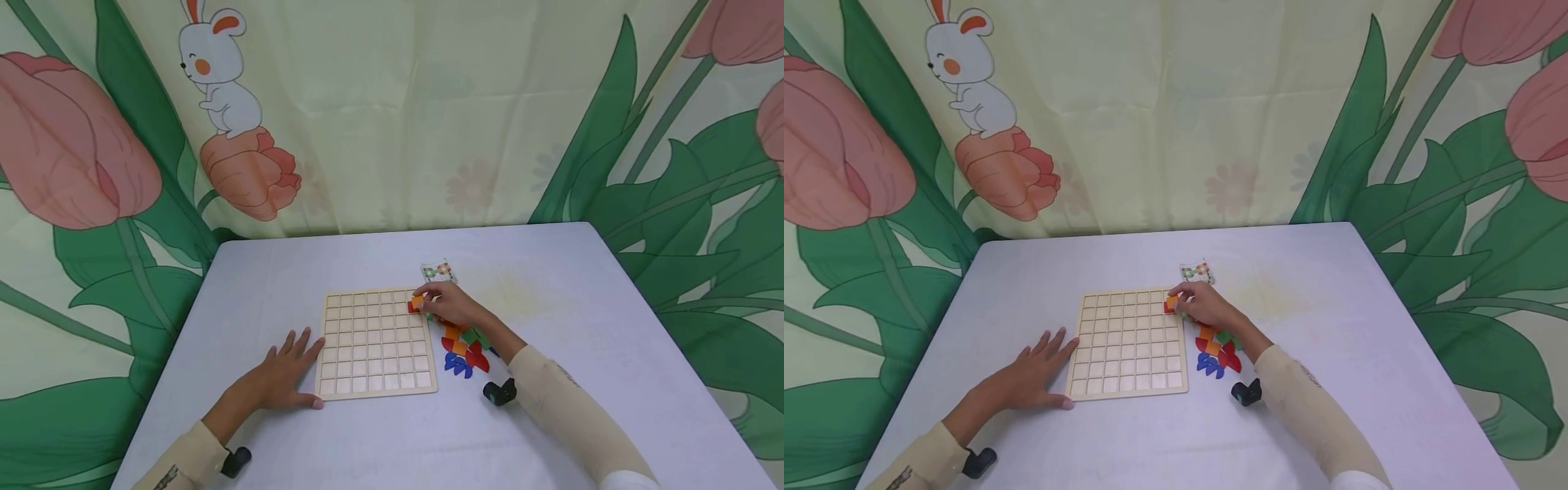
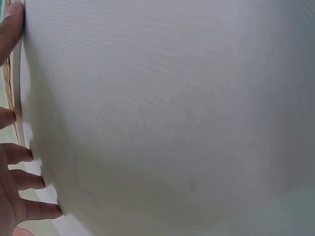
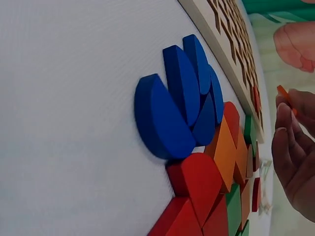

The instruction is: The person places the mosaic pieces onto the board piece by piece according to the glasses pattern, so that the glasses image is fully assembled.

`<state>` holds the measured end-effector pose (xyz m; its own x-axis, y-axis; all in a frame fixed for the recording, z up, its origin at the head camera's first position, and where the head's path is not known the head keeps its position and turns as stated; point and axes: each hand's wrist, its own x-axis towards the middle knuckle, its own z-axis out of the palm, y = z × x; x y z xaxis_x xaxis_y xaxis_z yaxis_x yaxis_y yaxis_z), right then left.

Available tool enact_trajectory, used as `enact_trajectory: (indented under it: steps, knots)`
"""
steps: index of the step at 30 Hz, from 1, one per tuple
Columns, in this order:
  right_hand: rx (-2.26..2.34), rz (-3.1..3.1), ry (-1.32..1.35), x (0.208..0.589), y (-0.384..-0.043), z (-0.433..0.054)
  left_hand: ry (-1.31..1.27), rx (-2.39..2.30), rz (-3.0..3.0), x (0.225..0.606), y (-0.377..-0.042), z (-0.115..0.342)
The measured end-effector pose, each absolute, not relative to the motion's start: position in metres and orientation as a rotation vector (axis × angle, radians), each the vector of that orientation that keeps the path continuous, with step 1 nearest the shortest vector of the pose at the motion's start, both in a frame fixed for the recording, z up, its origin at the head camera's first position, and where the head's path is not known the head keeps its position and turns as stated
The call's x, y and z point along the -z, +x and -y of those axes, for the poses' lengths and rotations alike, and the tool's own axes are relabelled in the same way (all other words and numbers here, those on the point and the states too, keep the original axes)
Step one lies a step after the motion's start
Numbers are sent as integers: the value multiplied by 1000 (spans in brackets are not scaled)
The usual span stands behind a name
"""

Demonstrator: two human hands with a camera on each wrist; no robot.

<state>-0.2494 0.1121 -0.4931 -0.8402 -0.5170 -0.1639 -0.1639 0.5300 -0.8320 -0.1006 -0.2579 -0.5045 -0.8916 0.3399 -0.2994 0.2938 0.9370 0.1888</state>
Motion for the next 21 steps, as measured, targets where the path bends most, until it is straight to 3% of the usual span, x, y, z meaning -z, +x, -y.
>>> enact_trajectory:
  steps: [21]
  knots:
    - [1188,-2440,-565,499,-262,-91,444,-202,-2758,507,-102,257]
